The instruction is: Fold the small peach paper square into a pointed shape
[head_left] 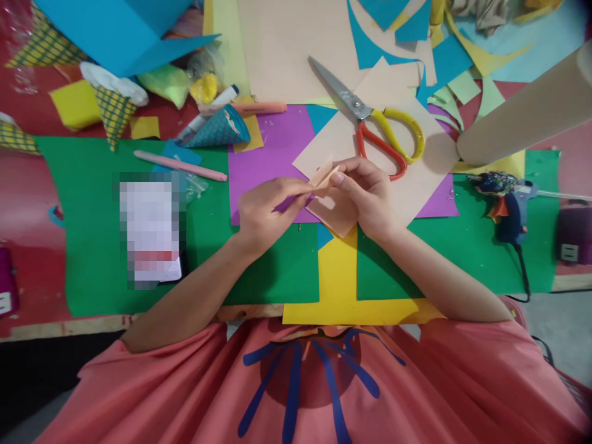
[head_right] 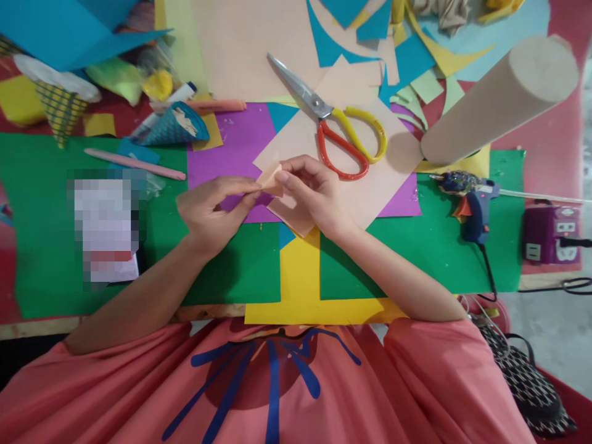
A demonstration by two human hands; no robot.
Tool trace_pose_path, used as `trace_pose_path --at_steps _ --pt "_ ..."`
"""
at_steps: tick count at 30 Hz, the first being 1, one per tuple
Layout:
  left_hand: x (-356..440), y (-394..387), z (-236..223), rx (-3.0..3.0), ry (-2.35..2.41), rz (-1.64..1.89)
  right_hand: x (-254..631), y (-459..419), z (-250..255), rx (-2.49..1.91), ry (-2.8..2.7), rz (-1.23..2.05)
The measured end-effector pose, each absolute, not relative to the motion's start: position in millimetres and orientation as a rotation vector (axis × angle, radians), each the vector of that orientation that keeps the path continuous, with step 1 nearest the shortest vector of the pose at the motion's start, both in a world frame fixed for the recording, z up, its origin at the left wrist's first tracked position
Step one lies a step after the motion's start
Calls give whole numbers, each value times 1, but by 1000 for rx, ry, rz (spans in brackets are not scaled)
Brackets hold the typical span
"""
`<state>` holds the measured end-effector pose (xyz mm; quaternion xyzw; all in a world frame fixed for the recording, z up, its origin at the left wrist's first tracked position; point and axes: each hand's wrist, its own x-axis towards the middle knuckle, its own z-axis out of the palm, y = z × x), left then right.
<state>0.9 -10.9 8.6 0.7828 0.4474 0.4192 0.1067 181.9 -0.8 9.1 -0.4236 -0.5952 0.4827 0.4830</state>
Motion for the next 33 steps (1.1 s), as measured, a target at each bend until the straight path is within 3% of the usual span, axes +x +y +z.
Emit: trace_pose_path --at_steps 12,33 --pt "8 -14 14 1776 1295 1244 181 -5 17 -992 -1440 1287" --pt "15 -12 17 1708 1225 1041 176 -10 22 -1129 -1297 1392"
